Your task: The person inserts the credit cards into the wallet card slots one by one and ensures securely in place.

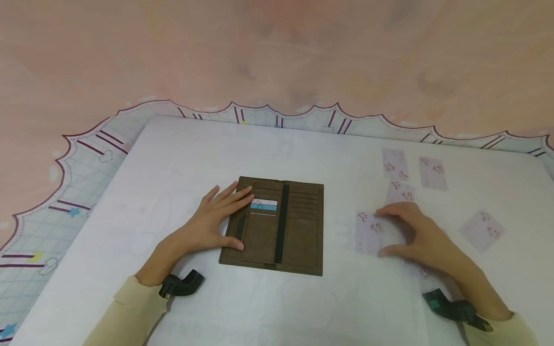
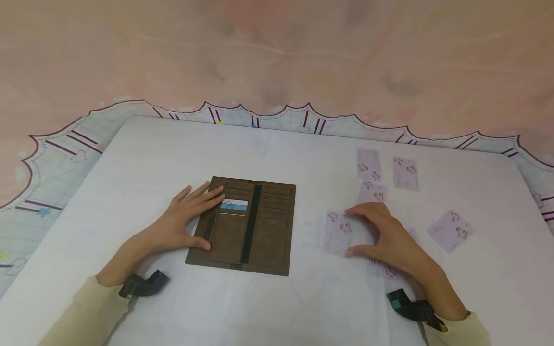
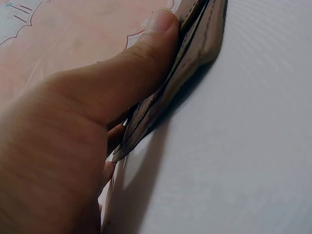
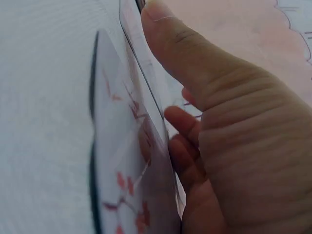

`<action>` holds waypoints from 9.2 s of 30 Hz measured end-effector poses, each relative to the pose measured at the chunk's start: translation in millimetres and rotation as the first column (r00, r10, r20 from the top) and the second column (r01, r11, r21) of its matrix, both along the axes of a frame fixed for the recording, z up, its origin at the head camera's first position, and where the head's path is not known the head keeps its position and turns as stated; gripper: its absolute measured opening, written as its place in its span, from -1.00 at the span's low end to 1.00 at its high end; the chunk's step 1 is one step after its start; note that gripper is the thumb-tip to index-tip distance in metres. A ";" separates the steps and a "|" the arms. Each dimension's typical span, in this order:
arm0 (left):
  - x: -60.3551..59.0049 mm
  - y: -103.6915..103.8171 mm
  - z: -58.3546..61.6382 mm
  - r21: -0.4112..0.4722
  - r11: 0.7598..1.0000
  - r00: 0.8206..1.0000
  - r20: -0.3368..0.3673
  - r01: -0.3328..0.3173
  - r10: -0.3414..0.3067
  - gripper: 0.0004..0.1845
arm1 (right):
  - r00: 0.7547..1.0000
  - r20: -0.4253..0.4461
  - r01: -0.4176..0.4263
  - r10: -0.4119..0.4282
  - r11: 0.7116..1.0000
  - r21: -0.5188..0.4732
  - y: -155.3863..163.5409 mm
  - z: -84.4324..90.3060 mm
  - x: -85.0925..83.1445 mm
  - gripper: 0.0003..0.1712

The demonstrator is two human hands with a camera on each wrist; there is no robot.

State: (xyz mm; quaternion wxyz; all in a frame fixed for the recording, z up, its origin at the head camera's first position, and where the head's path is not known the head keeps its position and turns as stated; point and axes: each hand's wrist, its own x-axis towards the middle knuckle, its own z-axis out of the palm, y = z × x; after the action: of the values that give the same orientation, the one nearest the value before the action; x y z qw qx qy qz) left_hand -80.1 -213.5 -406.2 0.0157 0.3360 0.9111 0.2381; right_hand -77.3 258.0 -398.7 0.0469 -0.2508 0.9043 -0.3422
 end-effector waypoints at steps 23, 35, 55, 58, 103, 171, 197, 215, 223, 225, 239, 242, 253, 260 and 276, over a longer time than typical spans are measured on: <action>-1.3 -0.7 -2.6 0.008 1.000 1.000 -0.016 0.003 -0.002 0.13 | 0.999 -0.027 0.031 -0.029 0.995 0.094 -12.4 0.0 0.4 -0.07; -2.0 0.4 -3.9 0.008 1.000 1.000 -0.022 0.005 -0.005 0.13 | 0.997 0.064 0.036 -0.045 0.990 0.137 -14.1 2.3 4.4 0.15; 1.2 0.2 -4.1 0.004 1.000 1.000 -0.019 0.005 -0.005 0.12 | 0.978 0.020 0.210 -0.209 0.973 -0.100 -19.4 -3.1 3.8 -0.49; 1.0 0.4 -4.1 0.012 1.000 1.000 -0.022 0.006 -0.006 0.11 | 0.965 0.105 0.253 -0.241 0.961 -0.110 -19.6 -2.3 3.3 -0.47; 1.1 1.1 -4.1 0.019 1.000 0.999 -0.041 0.008 -0.007 0.10 | 0.931 0.270 0.302 -0.246 0.934 -0.190 -88.4 44.5 -41.8 -0.54; 0.2 3.2 4.8 0.028 1.000 1.000 0.003 -0.002 0.002 0.18 | 0.894 0.434 0.371 -0.109 0.722 -0.583 -211.9 9.1 -84.7 -0.70; 0.2 3.2 3.9 0.003 1.000 1.000 0.007 -0.010 0.010 0.18 | 0.923 0.359 0.312 -0.140 0.818 -0.483 -206.3 6.1 -85.7 -0.72; 0.9 4.5 8.4 0.006 1.000 1.000 0.014 -0.014 0.014 0.19 | 0.966 0.250 0.162 -0.072 0.918 -0.361 -208.7 11.6 -86.2 -0.68; 1.7 4.8 11.2 0.002 1.000 0.999 0.032 -0.016 0.016 0.19 | 0.973 0.219 0.141 -0.069 0.932 -0.335 -210.8 14.9 -82.5 -0.69; 1.6 4.8 11.1 0.001 1.000 0.999 0.036 -0.018 0.018 0.18 | 0.973 0.220 0.142 -0.072 0.935 -0.325 -211.6 15.4 -82.0 -0.69; 1.1 3.4 11.7 0.011 1.000 1.000 0.024 -0.009 0.009 0.19 | 0.987 0.152 0.092 -0.059 0.971 -0.222 -221.5 15.0 -81.5 -0.68; 1.6 3.8 12.2 0.013 1.000 0.999 0.035 -0.011 0.011 0.19 | 0.987 0.149 0.080 -0.052 0.978 -0.190 -222.0 13.7 -81.0 -0.67; 2.4 4.2 12.5 0.017 1.000 0.999 0.036 -0.013 0.013 0.17 | 0.993 0.113 0.034 -0.017 0.987 -0.154 -223.5 13.9 -76.4 -0.64; 3.1 4.8 13.6 0.017 1.000 0.999 0.033 -0.016 0.016 0.17 | 0.994 0.109 0.028 -0.012 0.989 -0.144 -223.2 14.2 -74.7 -0.65; 2.6 4.6 12.1 0.007 1.000 0.999 0.033 -0.019 0.019 0.18 | 0.996 0.076 -0.033 0.042 0.992 -0.120 -221.8 12.4 -72.9 -0.67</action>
State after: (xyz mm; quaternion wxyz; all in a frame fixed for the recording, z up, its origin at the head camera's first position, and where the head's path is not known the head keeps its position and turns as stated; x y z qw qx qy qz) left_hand -77.5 -208.9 -394.1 0.0273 0.3234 0.9131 0.2469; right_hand -150.2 36.2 -386.3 0.0737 -0.2564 0.8749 -0.4041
